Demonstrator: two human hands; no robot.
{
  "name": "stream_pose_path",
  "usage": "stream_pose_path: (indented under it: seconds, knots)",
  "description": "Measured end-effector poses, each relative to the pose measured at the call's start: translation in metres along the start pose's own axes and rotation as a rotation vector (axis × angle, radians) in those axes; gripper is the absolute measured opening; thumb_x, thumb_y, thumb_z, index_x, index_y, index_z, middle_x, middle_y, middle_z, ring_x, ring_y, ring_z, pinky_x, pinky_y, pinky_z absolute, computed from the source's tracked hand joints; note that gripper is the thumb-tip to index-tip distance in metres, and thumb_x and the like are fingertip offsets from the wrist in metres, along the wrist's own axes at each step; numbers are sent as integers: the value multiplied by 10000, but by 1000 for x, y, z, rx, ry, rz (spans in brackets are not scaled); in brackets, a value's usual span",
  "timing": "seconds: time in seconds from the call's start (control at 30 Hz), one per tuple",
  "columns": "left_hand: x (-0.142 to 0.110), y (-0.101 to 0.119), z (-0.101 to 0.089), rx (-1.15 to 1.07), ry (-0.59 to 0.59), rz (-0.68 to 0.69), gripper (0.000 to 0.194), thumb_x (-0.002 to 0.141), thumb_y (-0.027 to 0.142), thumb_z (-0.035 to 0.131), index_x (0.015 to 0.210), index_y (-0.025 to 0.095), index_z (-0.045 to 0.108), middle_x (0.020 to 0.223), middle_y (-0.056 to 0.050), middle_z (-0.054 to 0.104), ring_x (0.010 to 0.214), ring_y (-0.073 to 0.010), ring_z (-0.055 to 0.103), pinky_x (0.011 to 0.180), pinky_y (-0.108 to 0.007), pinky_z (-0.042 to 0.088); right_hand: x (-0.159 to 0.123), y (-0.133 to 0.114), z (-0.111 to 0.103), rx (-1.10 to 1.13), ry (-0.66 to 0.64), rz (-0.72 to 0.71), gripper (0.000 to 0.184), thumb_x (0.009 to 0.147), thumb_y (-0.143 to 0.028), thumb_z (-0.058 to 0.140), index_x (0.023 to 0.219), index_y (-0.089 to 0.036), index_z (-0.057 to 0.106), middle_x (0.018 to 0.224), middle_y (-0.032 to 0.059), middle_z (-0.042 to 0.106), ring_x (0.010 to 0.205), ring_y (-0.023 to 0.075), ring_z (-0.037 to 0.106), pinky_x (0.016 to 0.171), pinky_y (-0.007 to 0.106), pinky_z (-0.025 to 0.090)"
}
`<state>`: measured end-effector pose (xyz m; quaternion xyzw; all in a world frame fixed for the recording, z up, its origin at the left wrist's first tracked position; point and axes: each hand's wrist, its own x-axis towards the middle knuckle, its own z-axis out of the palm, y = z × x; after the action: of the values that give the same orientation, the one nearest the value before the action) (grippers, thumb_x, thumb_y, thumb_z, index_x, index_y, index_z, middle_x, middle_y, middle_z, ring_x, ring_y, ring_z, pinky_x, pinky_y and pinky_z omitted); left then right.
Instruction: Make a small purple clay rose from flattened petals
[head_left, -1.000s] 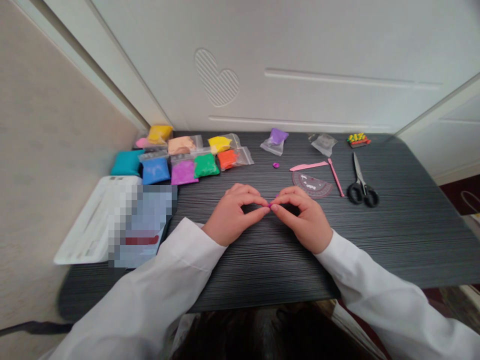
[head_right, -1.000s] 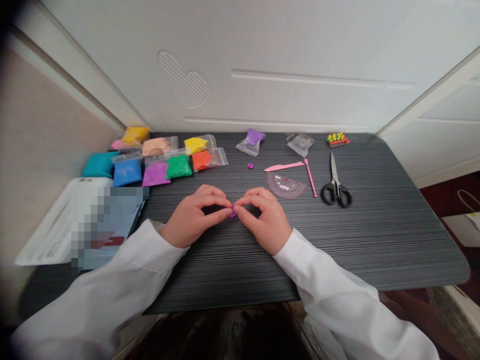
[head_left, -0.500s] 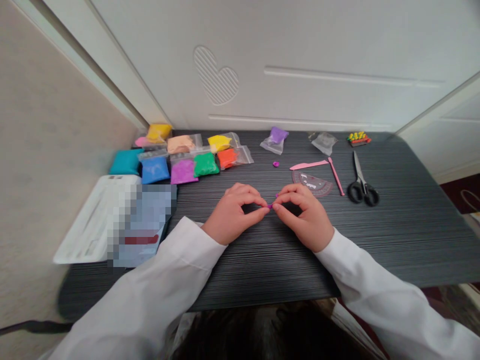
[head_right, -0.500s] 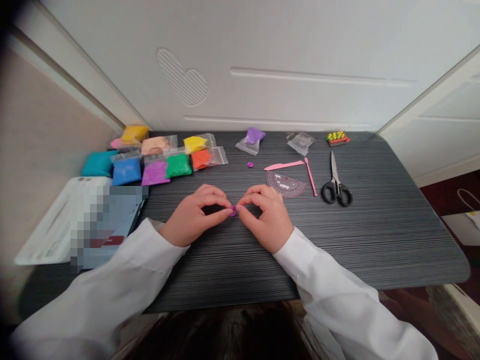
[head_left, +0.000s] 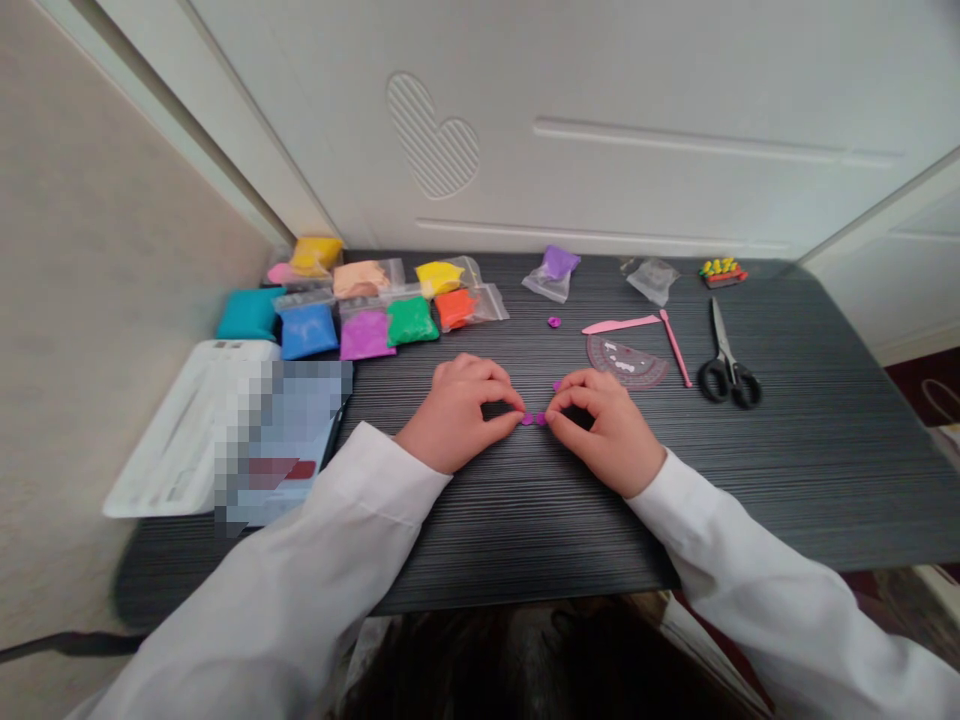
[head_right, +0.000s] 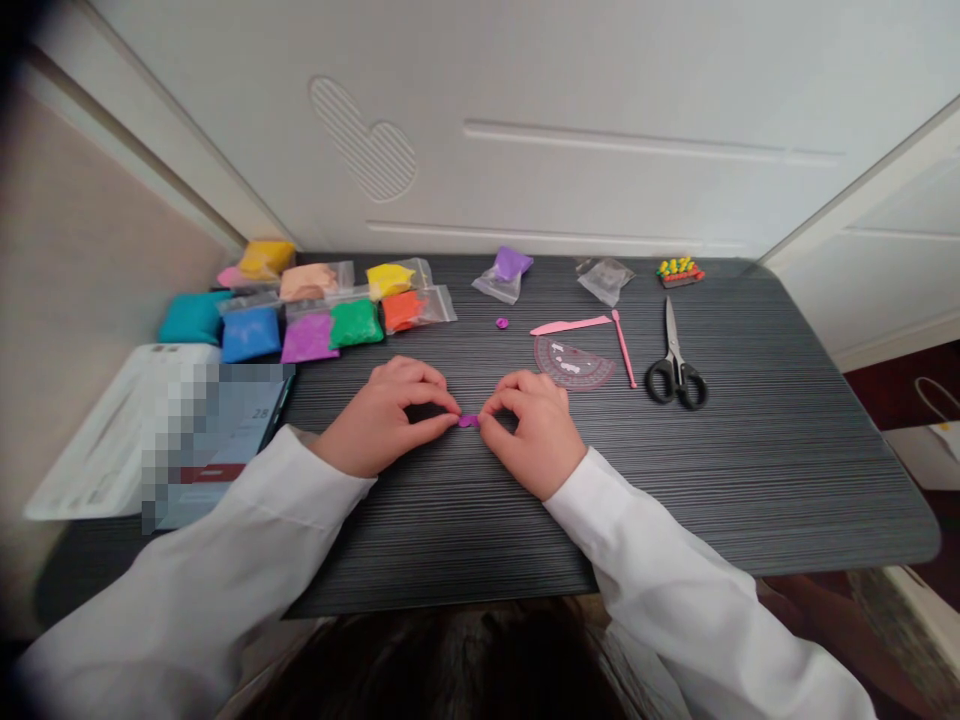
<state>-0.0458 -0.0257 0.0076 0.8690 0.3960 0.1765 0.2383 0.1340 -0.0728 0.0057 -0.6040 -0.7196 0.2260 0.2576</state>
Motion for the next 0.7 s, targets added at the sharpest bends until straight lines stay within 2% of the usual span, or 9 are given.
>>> stream_pose_path:
  seconds: [0.3, 0.7]
  knots:
    - [-1, 1, 8, 54, -19, 23, 143, 722, 347, 524, 758, 267, 637, 840, 7, 552, 883, -175, 426, 801, -350, 262, 1, -2, 3, -79, -23, 12, 112, 715, -269, 513, 701, -224, 615, 868, 19, 541, 849, 180, 453, 771, 365, 303]
    - [-1, 1, 9, 46, -5, -6, 156, 712, 359, 527, 783, 256, 621, 847, 5, 567, 874, -178, 429, 789, -349, 268, 3, 0, 4, -47, -4, -2, 106, 714, -248, 511, 699, -219, 611, 850, 25, 541, 829, 180, 464, 764, 371, 324]
